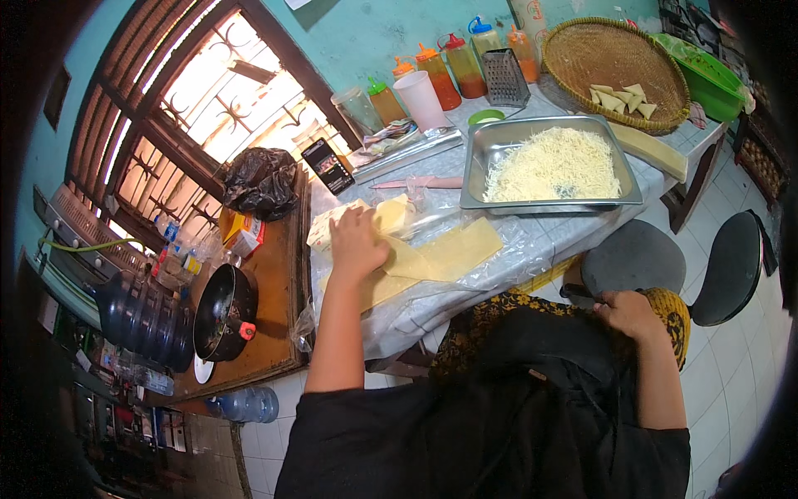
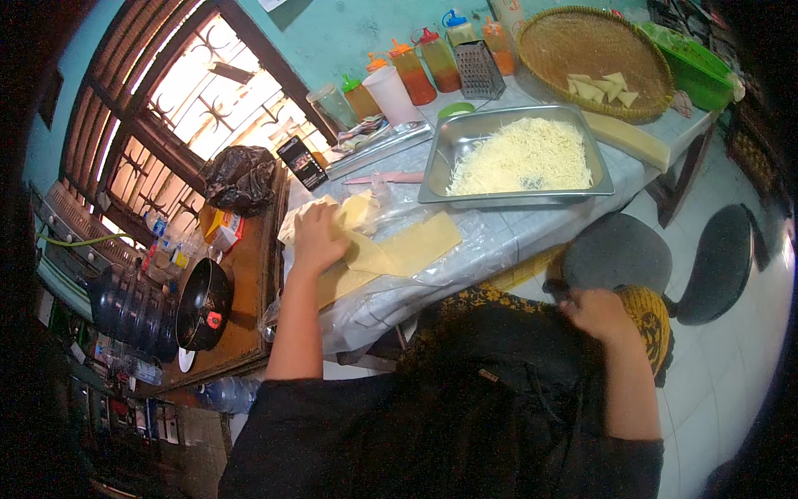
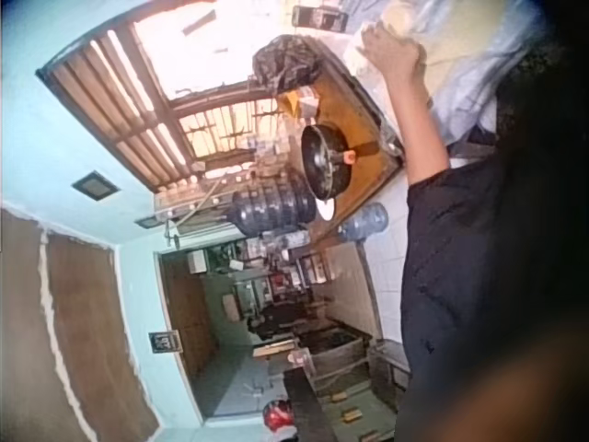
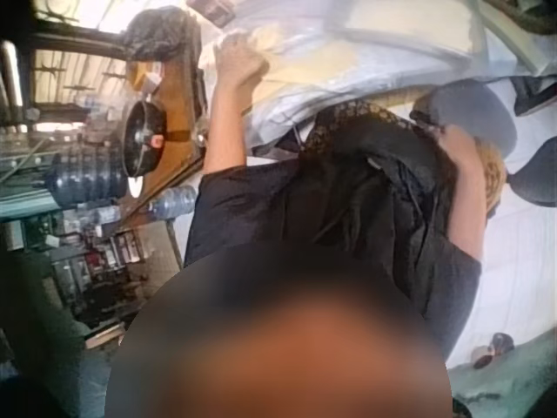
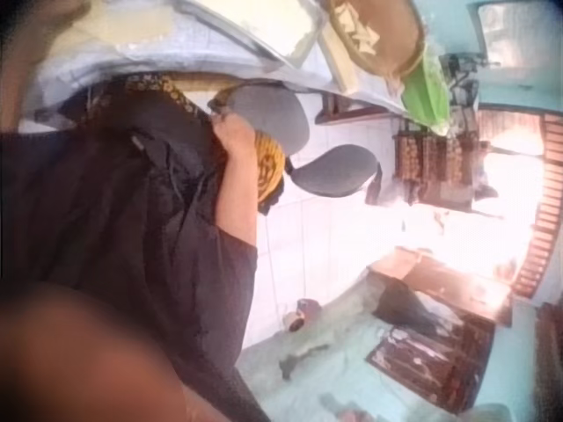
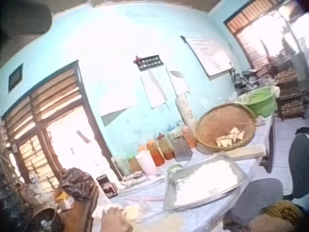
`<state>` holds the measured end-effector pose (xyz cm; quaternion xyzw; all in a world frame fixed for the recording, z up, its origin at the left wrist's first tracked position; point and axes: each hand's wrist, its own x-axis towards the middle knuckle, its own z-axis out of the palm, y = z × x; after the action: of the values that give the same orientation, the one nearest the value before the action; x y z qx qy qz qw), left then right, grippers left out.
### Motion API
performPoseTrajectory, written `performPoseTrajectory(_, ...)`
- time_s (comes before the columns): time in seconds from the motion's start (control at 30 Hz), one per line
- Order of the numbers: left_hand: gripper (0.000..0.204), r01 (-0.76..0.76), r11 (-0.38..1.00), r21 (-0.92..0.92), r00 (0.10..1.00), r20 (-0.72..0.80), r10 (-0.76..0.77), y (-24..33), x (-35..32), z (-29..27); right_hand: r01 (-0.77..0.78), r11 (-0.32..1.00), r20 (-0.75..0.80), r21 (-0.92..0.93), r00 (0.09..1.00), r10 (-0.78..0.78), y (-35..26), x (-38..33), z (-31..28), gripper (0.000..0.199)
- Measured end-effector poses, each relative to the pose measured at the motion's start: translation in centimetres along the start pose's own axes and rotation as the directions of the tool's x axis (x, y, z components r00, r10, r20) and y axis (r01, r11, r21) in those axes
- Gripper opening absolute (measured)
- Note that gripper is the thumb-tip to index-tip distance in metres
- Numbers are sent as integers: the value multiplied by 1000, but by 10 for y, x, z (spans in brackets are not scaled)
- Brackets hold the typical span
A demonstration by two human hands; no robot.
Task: The person folds square pastry sheets into triangles, fills them with shredded cheese from a metal tray, and seals the edges. The finished samosas are placed on a woven tray. The person repeats this process continuously.
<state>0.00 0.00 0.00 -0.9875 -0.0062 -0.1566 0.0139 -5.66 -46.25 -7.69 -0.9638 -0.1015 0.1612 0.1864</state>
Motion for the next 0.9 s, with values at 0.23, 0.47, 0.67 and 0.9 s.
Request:
performPoseTrajectory(0.23, 44, -36, 897, 441, 999, 46, 17, 13, 18, 22, 16, 999, -55, 30, 998, -14, 2, -5, 7, 33)
performPoseTrajectory(0.47, 21, 35, 966, 257, 998, -53, -22, 15, 19, 11, -11, 999, -42, 35, 999, 12, 5, -7, 1, 32)
performPoseTrajectory(0.67, 17, 79, 997, 22, 934, -352, -66, 24, 15, 3, 26, 999, -79, 40, 997, -22, 6, -5, 3, 33)
performPoseTrajectory(0.9, 13, -403, 43, -914, 859, -394, -326, 72, 0, -52, 286, 928, -227, 237, 946, -233, -15, -7, -1, 33)
